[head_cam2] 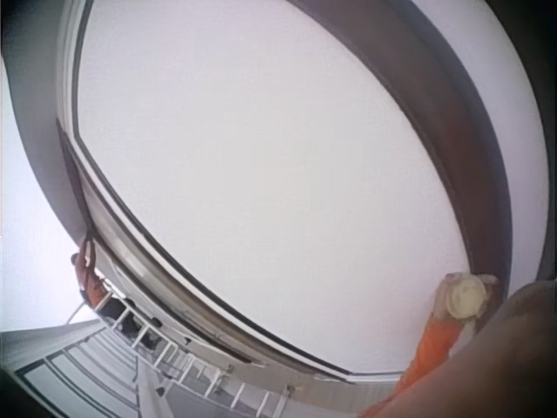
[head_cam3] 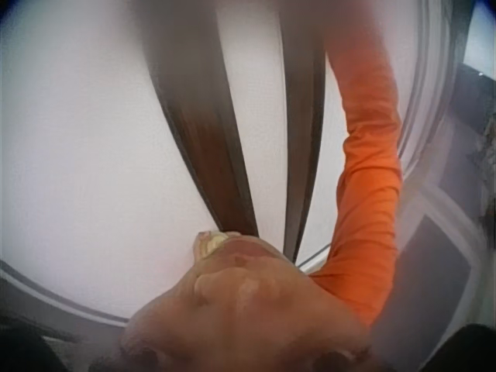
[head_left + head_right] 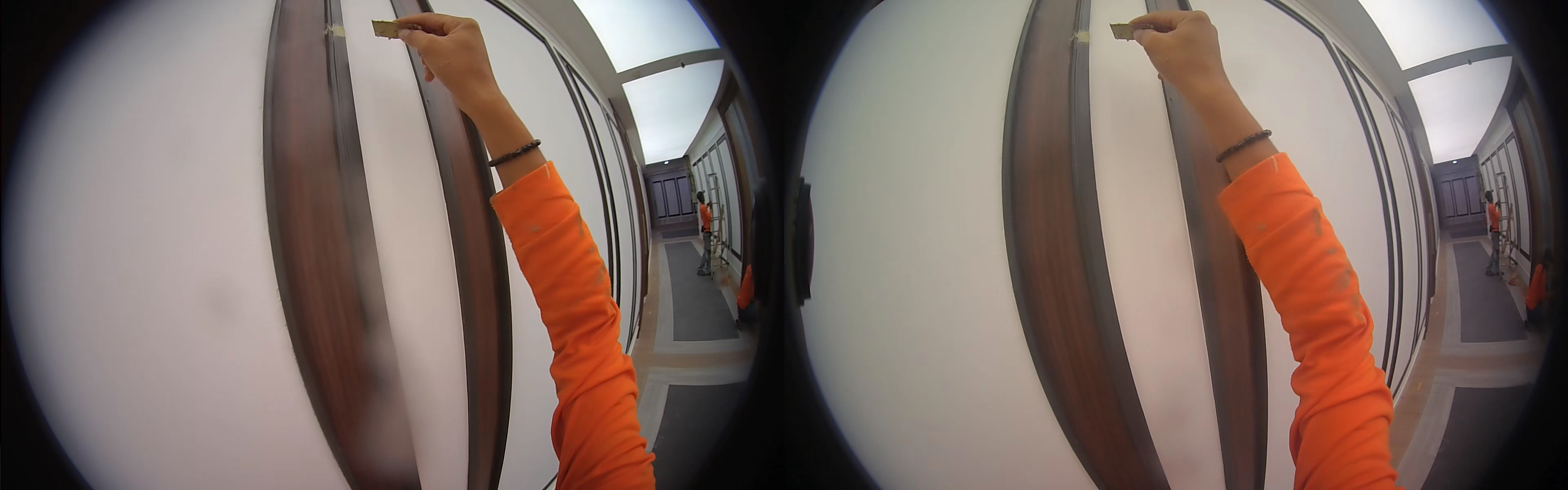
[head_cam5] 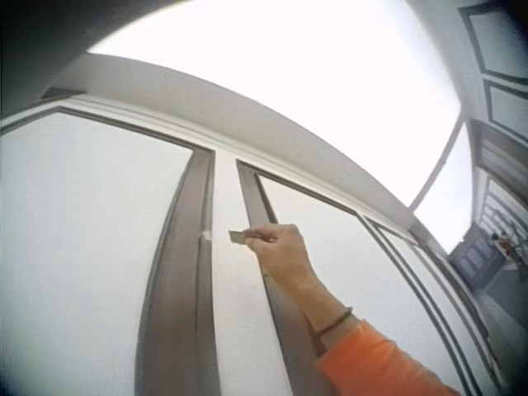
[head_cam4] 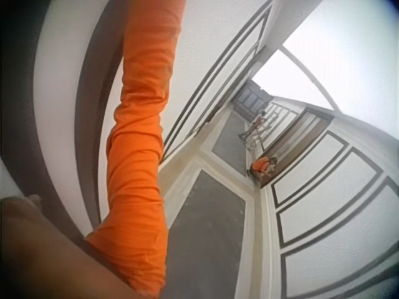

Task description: The person applies a yellowish paste to the seams of a wall panel using a small spatula. They repeatedly scoop paste from a container and smooth it into the gaps between the white and dark wood trim. The person walks down a hallway and briefly enters a cluttered room before returning to the wall.

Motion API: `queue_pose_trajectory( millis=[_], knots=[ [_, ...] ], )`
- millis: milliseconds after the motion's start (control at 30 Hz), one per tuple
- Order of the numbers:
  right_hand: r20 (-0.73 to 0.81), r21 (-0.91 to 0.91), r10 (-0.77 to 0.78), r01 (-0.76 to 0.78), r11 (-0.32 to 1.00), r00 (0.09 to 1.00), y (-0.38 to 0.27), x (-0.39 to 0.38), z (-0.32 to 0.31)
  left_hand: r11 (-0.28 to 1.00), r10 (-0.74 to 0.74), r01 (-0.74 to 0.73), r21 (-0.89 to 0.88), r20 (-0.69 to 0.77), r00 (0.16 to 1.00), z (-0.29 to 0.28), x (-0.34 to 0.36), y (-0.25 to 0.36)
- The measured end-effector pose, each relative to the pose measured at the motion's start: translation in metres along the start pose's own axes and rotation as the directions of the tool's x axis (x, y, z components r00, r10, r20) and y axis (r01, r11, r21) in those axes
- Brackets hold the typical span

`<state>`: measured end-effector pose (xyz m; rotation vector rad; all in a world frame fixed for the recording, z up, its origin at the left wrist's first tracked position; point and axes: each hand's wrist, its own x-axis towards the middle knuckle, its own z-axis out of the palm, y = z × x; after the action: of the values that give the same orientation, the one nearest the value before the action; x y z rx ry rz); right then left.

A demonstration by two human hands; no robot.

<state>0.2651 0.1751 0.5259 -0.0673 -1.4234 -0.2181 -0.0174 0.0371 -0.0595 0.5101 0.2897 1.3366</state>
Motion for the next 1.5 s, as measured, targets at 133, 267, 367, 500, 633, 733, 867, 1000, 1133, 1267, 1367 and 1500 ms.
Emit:
queue_pose_trajectory(
  millis=[133, 267, 367, 500, 633, 733, 867, 1000, 1133, 1267, 1367, 1500],
  knots=[
    [0.089, 0.074, -0.123, 0.116, 0.990, 0.988, 0.012, -0.043, -0.030, 0.992, 0.129, -0.127, 0.024, -0.090, 0.988, -0.021, 0.007, -0.012],
    [0.211, 0.205, -0.329, 0.287, 0.936, 0.921, 0.040, -0.112, -0.082, 0.961, 0.277, -0.271, 0.056, -0.182, 0.944, -0.029, 0.009, -0.036],
    [0.273, 0.316, -0.376, 0.286, 0.904, 0.886, 0.051, -0.168, -0.129, 0.922, 0.386, -0.377, 0.081, -0.195, 0.902, -0.004, 0.017, -0.053],
    [0.336, 0.291, -0.226, 0.128, 0.948, 0.914, 0.064, -0.244, -0.199, 0.870, 0.483, -0.493, -0.020, -0.168, 0.859, 0.048, 0.038, -0.078],
    [0.363, 0.439, 0.006, -0.177, 0.881, 0.932, 0.086, -0.341, -0.263, 0.823, 0.567, -0.549, 0.146, -0.163, 0.807, 0.078, 0.015, -0.126],
    [0.340, 0.543, 0.379, -0.509, 0.668, 0.860, 0.092, -0.406, -0.292, 0.785, 0.616, -0.607, 0.123, -0.259, 0.744, 0.087, -0.005, -0.163],
    [0.503, 0.609, 0.651, -0.768, 0.199, 0.568, 0.101, -0.487, -0.287, 0.698, 0.715, -0.687, 0.199, -0.241, 0.656, 0.133, -0.030, -0.211],
    [0.694, 0.646, 0.381, -0.762, 0.046, 0.611, 0.067, -0.559, -0.266, -0.174, 0.964, 0.541, 0.823, 0.032, 0.262, 0.057, -0.069, -0.277],
    [0.911, 0.411, 0.157, -0.854, -0.319, 0.380, 0.008, -0.587, -0.265, -0.077, 0.991, 0.254, 0.964, 0.101, -0.084, 0.118, -0.039, -0.378],
    [0.992, 0.122, 0.014, -0.897, -0.425, 0.128, -0.008, -0.581, -0.284, 0.361, 0.873, -0.752, 0.552, -0.483, 0.064, 0.162, -0.038, -0.412],
    [0.990, 0.138, 0.041, -0.870, -0.474, 0.134, -0.003, -0.574, -0.279, 0.318, 0.798, -0.830, 0.458, -0.602, -0.026, 0.189, -0.006, -0.395],
    [0.999, 0.041, 0.013, -0.842, -0.537, 0.040, 0.043, -0.531, -0.254, 0.285, 0.846, -0.754, 0.591, -0.525, -0.092, 0.233, 0.064, -0.358]
  ],
)
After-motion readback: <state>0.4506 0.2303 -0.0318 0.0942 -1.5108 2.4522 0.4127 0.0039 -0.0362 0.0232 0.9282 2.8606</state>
